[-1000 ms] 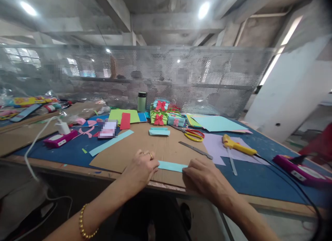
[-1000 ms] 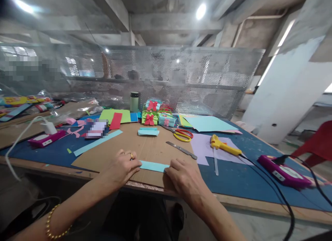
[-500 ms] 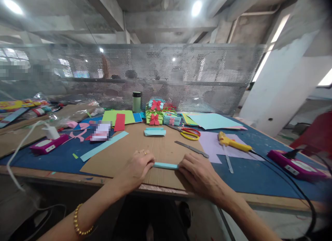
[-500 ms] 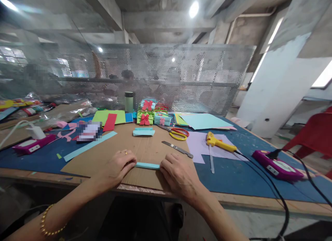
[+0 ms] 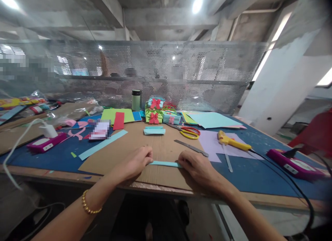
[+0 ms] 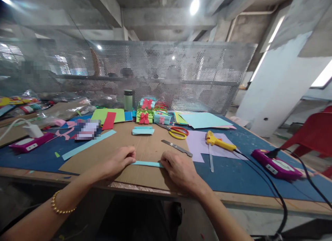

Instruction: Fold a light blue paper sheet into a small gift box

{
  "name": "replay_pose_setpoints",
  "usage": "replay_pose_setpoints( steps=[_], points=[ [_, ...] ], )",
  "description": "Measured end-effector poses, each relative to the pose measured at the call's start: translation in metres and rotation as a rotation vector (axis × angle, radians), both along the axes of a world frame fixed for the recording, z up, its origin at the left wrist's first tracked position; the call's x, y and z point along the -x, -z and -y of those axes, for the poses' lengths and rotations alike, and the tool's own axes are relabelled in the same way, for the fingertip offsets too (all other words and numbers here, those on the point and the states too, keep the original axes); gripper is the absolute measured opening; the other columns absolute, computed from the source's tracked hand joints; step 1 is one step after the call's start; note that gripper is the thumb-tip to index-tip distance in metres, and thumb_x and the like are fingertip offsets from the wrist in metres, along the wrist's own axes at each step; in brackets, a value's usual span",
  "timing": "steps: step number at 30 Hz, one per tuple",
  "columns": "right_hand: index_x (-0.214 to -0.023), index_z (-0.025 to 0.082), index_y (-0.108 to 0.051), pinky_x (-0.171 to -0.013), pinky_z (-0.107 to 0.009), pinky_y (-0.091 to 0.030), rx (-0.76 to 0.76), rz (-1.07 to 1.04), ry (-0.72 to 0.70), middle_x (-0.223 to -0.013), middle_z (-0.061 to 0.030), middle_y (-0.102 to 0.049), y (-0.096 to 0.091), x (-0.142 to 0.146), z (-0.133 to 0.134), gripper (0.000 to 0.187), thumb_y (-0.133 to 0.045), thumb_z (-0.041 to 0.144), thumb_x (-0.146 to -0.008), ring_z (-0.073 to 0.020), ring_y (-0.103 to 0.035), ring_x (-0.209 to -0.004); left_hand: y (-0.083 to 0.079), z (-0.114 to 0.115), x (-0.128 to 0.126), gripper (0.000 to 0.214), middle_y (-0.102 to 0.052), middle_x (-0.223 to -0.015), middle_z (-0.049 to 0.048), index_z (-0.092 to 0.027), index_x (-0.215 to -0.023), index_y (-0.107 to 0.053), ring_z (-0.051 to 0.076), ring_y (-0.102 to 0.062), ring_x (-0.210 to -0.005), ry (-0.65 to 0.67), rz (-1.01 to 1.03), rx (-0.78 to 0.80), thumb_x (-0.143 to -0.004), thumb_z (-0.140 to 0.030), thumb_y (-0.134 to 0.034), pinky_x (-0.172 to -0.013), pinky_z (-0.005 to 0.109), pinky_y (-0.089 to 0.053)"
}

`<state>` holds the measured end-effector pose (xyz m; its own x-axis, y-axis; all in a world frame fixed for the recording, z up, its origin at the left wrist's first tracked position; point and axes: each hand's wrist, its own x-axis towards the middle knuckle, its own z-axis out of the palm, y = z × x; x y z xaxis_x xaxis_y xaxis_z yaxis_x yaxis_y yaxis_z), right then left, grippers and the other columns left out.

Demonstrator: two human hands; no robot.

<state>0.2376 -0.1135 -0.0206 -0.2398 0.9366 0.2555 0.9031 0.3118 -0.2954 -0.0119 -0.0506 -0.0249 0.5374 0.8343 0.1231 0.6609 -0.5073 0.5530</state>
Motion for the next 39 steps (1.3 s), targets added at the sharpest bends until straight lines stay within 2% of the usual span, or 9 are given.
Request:
replay_pose_setpoints(
  steps=[10,17,20,22,25,27,32,35,39],
  points=[
    [-0.082,0.019,-0.058,-0.066,-0.027,-0.038,-0.059,-0.059,-0.015,-0.083,-0.0027,-0.066,0.005,0.001,-0.002,0.007,-0.053,0.016,-0.087,-0.0162,-0.057,-0.075,-0.01,-0.001,-0.001,0.006,-0.06,-0.089,0.0014,-0.02,-0.083,-0.053,0.019,-0.054,-0.086,0.049,-0.128,-0.009,-0.085,-0.018,-0.048,-0.07,0.028,-0.038],
    [-0.083,0.019,-0.056,-0.071,-0.028,-0.043,-0.148,-0.083,-0.057,-0.087,-0.0046,-0.063,0.003,-0.009,0.007,0.023,-0.043,0.001,-0.078,-0.0176,-0.057,-0.081,-0.018,0.001,0.0,0.004,-0.059,-0.094,0.0031,-0.019,-0.086,-0.055,0.021,-0.052,-0.092,0.041,-0.21,-0.1,-0.088,-0.02,-0.051,-0.076,0.03,-0.039],
    [-0.082,0.019,-0.056,-0.071,-0.028,-0.044,-0.158,-0.09,-0.029,-0.087,-0.0052,-0.062,0.006,-0.016,0.011,0.023,-0.042,0.001,-0.078,-0.0181,-0.057,-0.081,-0.016,0.003,-0.001,0.004,-0.059,-0.094,0.0035,-0.019,-0.087,-0.055,0.021,-0.051,-0.09,0.075,-0.241,-0.215,-0.09,-0.019,-0.052,-0.077,0.031,-0.037],
    [-0.083,0.019,-0.057,-0.071,-0.028,-0.044,-0.143,-0.096,-0.005,-0.088,-0.0059,-0.062,0.009,-0.018,0.012,0.022,-0.043,0.002,-0.079,-0.0183,-0.057,-0.082,-0.011,0.006,-0.004,0.008,-0.058,-0.095,0.0045,-0.019,-0.092,-0.058,0.021,-0.051,-0.087,0.098,-0.281,-0.365,-0.091,-0.016,-0.05,-0.078,0.033,-0.036],
    [-0.085,0.018,-0.057,-0.072,-0.029,-0.043,-0.15,-0.111,0.016,-0.089,-0.0061,-0.062,0.013,-0.019,0.012,0.023,-0.044,0.001,-0.079,-0.0184,-0.056,-0.083,-0.002,0.016,-0.011,0.032,-0.056,-0.094,0.0065,-0.026,-0.114,-0.059,0.021,-0.053,-0.083,0.158,-0.382,-0.626,-0.093,-0.009,-0.043,-0.077,0.035,-0.035],
    [-0.086,0.018,-0.056,-0.073,-0.029,-0.043,-0.159,-0.123,0.03,-0.088,-0.0057,-0.062,0.016,-0.018,0.011,0.023,-0.044,0.0,-0.078,-0.0183,-0.056,-0.082,0.003,0.022,-0.015,0.047,-0.056,-0.096,0.0081,-0.035,-0.13,-0.052,0.022,-0.054,-0.085,0.217,-0.443,-0.757,-0.094,-0.006,-0.039,-0.077,0.035,-0.036],
    [-0.091,0.018,-0.056,-0.071,-0.028,-0.046,-0.179,-0.164,0.019,-0.088,-0.0045,-0.061,0.018,-0.025,0.013,0.03,-0.043,-0.002,-0.074,-0.0168,-0.057,-0.08,0.01,0.026,-0.019,0.054,-0.057,-0.102,0.0104,-0.044,-0.14,-0.043,0.022,-0.057,-0.084,0.283,-0.497,-0.836,-0.096,-0.012,-0.04,-0.075,0.034,-0.039],
    [-0.1,0.017,-0.059,-0.075,-0.032,-0.05,-0.31,-0.153,0.047,-0.095,-0.008,-0.061,0.019,-0.027,0.023,0.038,-0.039,-0.004,-0.075,-0.0188,-0.059,-0.086,0.011,0.022,-0.017,0.052,-0.057,-0.099,0.0089,-0.045,-0.138,-0.045,0.02,-0.056,-0.077,0.312,-0.468,-0.797,-0.096,-0.014,-0.042,-0.074,0.033,-0.04],
    [-0.122,0.016,-0.057,-0.097,-0.049,-0.046,-0.551,-0.002,0.091,-0.123,-0.0162,-0.061,0.024,-0.004,0.044,0.037,-0.042,0.006,-0.089,-0.0285,-0.054,-0.116,0.014,0.02,-0.016,0.049,-0.057,-0.097,0.0092,-0.041,-0.138,-0.047,0.021,-0.057,-0.082,0.332,-0.398,-0.791,-0.097,-0.014,-0.04,-0.082,0.036,-0.041]
  ],
)
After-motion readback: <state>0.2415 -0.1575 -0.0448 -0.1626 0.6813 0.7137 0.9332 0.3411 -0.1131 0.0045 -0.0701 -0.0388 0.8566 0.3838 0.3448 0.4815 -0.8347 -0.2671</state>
